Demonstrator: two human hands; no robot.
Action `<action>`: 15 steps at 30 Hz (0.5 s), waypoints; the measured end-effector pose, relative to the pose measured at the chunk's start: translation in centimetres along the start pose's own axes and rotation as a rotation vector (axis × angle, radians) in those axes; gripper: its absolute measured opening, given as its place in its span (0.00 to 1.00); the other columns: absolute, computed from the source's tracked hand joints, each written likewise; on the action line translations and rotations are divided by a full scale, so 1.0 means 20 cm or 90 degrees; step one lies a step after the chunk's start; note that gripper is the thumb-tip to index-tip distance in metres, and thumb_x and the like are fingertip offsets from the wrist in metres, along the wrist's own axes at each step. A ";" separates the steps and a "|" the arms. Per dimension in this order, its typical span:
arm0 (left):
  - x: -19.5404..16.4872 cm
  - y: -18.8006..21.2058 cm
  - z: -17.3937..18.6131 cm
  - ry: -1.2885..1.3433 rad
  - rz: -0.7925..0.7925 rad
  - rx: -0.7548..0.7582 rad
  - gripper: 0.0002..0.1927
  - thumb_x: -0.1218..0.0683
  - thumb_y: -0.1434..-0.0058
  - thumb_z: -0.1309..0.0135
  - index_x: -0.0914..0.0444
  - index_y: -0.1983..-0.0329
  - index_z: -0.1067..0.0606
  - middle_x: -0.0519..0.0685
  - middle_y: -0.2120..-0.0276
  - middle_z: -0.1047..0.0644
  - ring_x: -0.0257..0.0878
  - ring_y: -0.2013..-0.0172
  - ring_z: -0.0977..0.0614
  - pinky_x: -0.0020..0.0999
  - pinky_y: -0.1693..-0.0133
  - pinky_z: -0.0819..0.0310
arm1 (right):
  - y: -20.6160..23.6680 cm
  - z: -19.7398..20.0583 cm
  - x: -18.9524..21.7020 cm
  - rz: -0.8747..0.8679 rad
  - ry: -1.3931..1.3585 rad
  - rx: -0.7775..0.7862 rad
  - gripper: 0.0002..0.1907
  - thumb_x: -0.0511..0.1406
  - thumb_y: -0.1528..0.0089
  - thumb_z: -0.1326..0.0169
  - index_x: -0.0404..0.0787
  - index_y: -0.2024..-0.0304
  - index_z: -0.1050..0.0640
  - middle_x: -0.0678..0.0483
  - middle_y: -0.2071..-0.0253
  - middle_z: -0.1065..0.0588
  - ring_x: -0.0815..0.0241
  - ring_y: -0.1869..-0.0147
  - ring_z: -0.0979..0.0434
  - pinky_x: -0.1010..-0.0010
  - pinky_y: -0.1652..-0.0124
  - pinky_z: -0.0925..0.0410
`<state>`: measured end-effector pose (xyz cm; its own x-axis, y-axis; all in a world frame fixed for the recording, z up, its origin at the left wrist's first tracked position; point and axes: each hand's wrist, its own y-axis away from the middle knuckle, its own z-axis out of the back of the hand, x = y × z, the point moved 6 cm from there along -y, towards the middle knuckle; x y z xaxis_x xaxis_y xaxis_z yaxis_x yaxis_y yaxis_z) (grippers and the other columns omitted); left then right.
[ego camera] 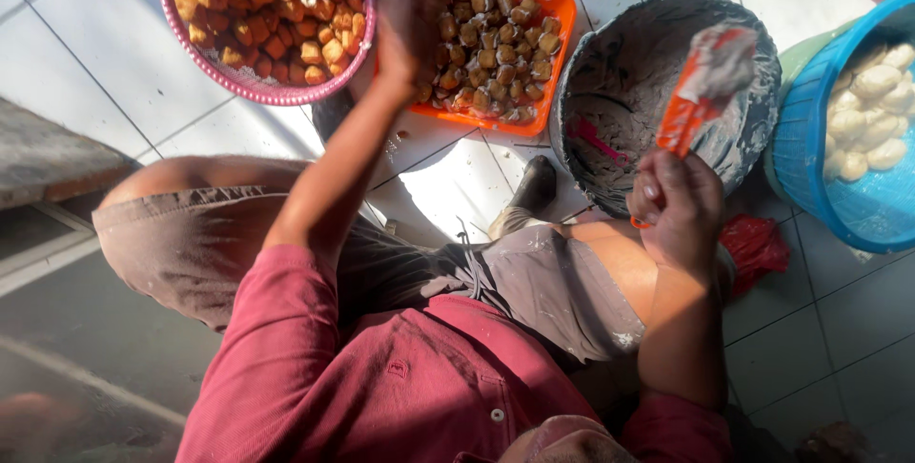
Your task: The person sits on the floor and repeatedly picks up small brown fruit pieces from a pink basket. Using an orange spatula, they scoop a paste from a metal bowl and stuff it into each fruit piece before placing it into an orange tray.
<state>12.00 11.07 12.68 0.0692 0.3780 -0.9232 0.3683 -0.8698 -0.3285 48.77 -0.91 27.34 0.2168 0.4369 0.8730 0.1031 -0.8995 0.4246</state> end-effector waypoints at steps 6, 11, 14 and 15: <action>-0.63 0.42 -0.71 -0.108 -0.231 0.379 0.19 0.64 0.34 0.37 0.64 0.42 0.27 0.52 0.54 0.23 0.47 0.54 0.22 0.40 0.51 0.25 | -0.06 -0.09 -0.03 0.136 0.117 -0.031 0.13 0.34 0.34 0.38 0.39 0.54 0.29 0.62 0.68 0.32 0.75 0.75 0.38 0.79 0.75 0.43; -0.87 0.48 -0.78 -0.039 -0.230 0.415 0.20 0.63 0.37 0.34 0.62 0.43 0.26 0.50 0.55 0.23 0.46 0.53 0.20 0.41 0.52 0.24 | -0.03 -0.07 0.00 0.163 0.094 -0.019 0.14 0.34 0.32 0.39 0.36 0.48 0.28 0.60 0.69 0.30 0.75 0.74 0.39 0.81 0.74 0.46; -0.91 0.46 -0.80 -0.051 -0.135 0.382 0.20 0.64 0.39 0.33 0.59 0.46 0.25 0.48 0.54 0.22 0.44 0.54 0.20 0.38 0.52 0.24 | -0.01 -0.04 0.00 0.153 0.064 -0.021 0.14 0.34 0.32 0.41 0.35 0.47 0.27 0.60 0.71 0.31 0.76 0.76 0.40 0.81 0.75 0.47; -0.91 0.45 -0.81 -0.063 -0.093 0.362 0.21 0.64 0.40 0.32 0.58 0.47 0.25 0.48 0.53 0.21 0.44 0.54 0.20 0.36 0.52 0.24 | -0.01 -0.03 0.00 0.158 0.068 -0.022 0.15 0.34 0.32 0.41 0.35 0.46 0.27 0.60 0.72 0.31 0.76 0.76 0.40 0.81 0.75 0.47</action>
<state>29.02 1.52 29.76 -0.0422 0.4983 -0.8660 -0.1887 -0.8551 -0.4828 48.21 -0.80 27.45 0.1272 0.2018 0.9711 0.0262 -0.9794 0.2001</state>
